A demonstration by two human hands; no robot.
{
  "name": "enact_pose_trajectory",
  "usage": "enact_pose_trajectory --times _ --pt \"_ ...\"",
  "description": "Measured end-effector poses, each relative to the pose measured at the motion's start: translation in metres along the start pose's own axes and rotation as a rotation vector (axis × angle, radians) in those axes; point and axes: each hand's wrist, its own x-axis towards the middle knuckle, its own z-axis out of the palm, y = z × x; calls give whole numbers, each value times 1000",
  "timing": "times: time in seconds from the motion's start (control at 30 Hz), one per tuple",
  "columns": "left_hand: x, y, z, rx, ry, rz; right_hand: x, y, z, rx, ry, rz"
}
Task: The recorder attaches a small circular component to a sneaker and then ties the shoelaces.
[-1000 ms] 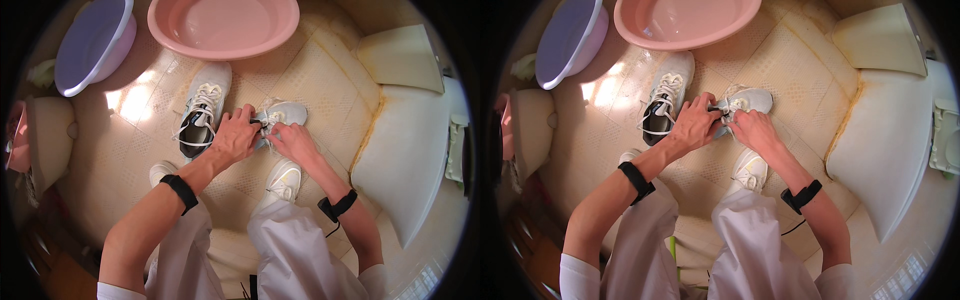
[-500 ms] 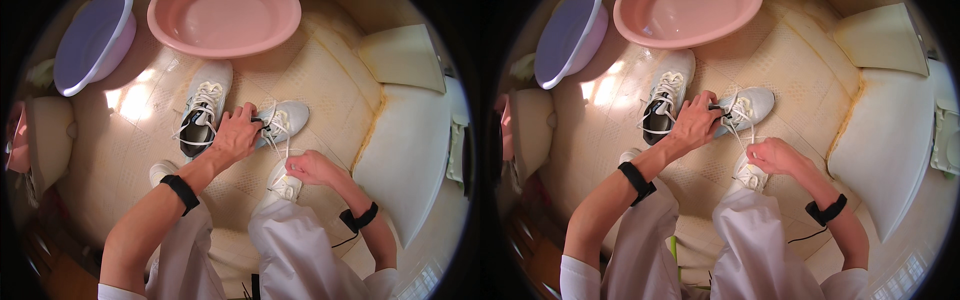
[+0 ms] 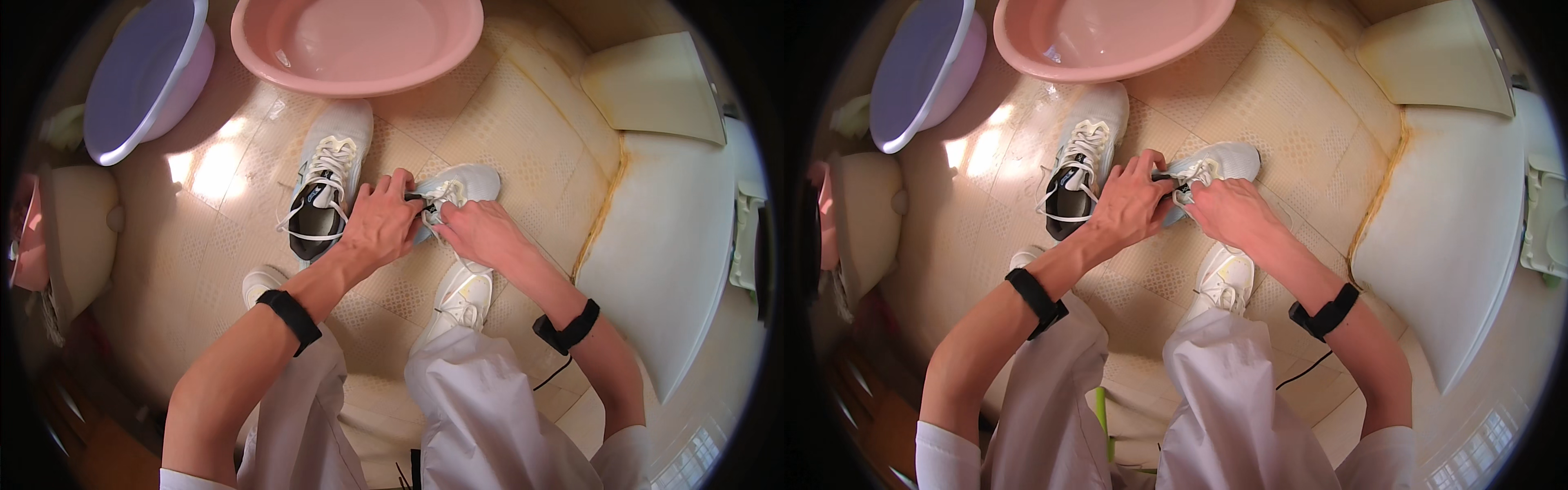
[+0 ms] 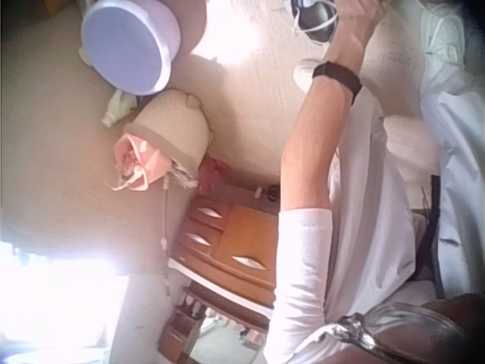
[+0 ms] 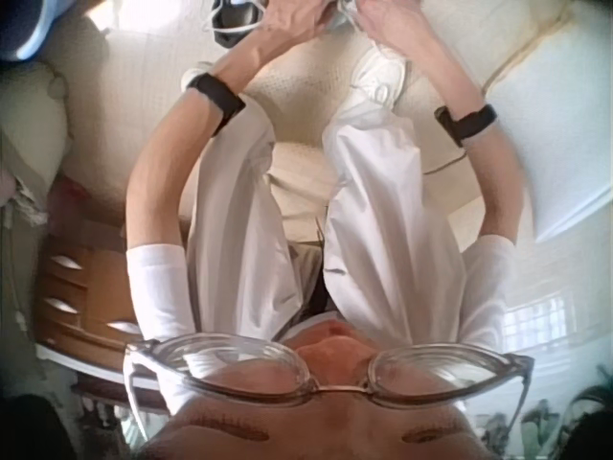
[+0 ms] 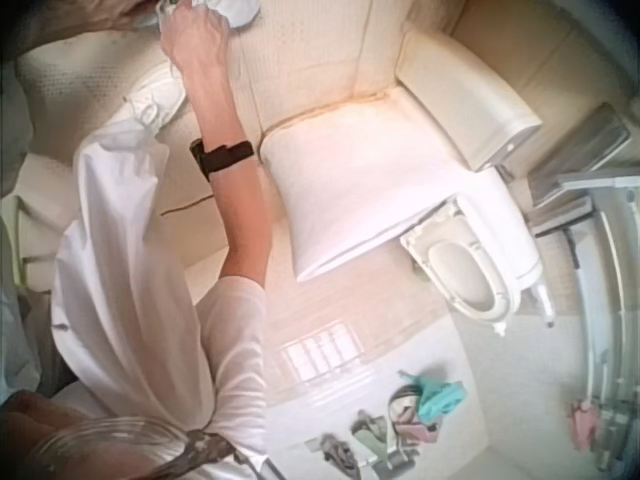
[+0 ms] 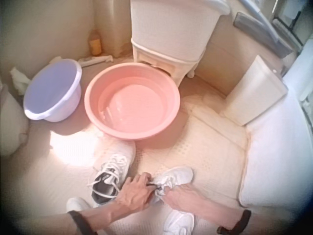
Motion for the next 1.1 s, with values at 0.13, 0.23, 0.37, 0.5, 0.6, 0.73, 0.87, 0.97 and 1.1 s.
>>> enact_pose_trajectory --times 0.13,0.23,0.37,0.5,0.6,0.73,0.87,0.97,1.1 --pt "2 2 -3 -8 1 3 8 0 5 -39 -32 6" --pt "1 1 -2 -1 11 9 3 4 7 40 -17 -4" --pt "-1 0 -2 9 2 0 -21 3 5 192 -17 -56" --pt "-1 1 -3 9 6 2 -52 7 14 240 17 -64" --pt "-2 1 -3 9 0 -7 -68 9 9 280 -43 -107" --pt "-2 4 -3 11 -2 0 -75 11 -17 423 -125 -102" --pt "0 6 -3 25 -30 -1 -60 7 -35 363 -303 -174" --pt "1 4 0 3 -13 -18 -56 10 -37 326 -407 -239" --pt "-1 0 3 67 19 -40 -78 9 -41 431 -552 -153"
